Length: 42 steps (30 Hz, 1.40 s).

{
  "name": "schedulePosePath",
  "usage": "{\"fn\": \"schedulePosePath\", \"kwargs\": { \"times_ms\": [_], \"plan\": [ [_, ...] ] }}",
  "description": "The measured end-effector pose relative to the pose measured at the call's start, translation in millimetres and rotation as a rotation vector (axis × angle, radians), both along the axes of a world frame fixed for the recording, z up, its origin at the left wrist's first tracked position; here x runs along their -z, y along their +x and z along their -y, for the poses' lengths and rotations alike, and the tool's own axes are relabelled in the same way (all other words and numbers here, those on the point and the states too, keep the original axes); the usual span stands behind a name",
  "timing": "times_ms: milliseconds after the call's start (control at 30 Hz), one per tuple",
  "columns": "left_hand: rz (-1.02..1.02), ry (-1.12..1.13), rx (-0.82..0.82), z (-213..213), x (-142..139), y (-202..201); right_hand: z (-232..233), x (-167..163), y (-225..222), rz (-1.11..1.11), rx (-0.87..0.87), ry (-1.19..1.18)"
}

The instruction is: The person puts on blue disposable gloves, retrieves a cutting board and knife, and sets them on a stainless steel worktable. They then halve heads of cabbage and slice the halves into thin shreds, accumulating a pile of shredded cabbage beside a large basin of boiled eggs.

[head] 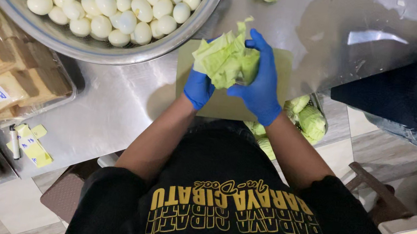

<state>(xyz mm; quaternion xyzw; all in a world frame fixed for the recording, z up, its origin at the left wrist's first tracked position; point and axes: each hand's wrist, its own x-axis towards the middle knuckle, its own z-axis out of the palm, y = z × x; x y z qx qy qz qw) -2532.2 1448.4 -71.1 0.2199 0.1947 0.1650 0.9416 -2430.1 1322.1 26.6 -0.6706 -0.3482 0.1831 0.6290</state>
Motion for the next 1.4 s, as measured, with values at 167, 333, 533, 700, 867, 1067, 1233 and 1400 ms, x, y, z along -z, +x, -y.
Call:
{"fn": "schedulePosePath", "kwargs": {
  "times_ms": [167, 333, 533, 700, 867, 1067, 1233, 1400],
  "plan": [
    [0.056, 0.26, -0.088, 0, -10, 2, -4, 5, -18, 0.507, 0.077, -0.295],
    [0.144, 0.164, -0.157, -7, -23, -2, 3, 48, -8, -0.453, 0.125, 0.176],
    [0.123, 0.087, -0.062, -23, -17, -5, 11, 33, -6, -0.032, -0.102, 0.047],
    [0.037, 0.319, 0.09, -34, 11, 4, 15, 20, -7, 0.005, -0.084, 0.047],
    [0.157, -0.243, 0.196, -44, 12, -11, 25, 41, 3, -0.49, 0.129, 0.11],
    [0.25, -0.542, 0.234, -52, -8, -32, 26, 37, 17, -1.075, 0.01, 0.397],
    [0.33, -0.398, 0.364, -51, -9, -41, 27, 25, 34, -1.376, 0.015, 0.506],
    [0.069, 0.165, 0.447, -49, -14, -40, 32, 39, 24, -1.074, 0.029, 0.363]
  ]
}}
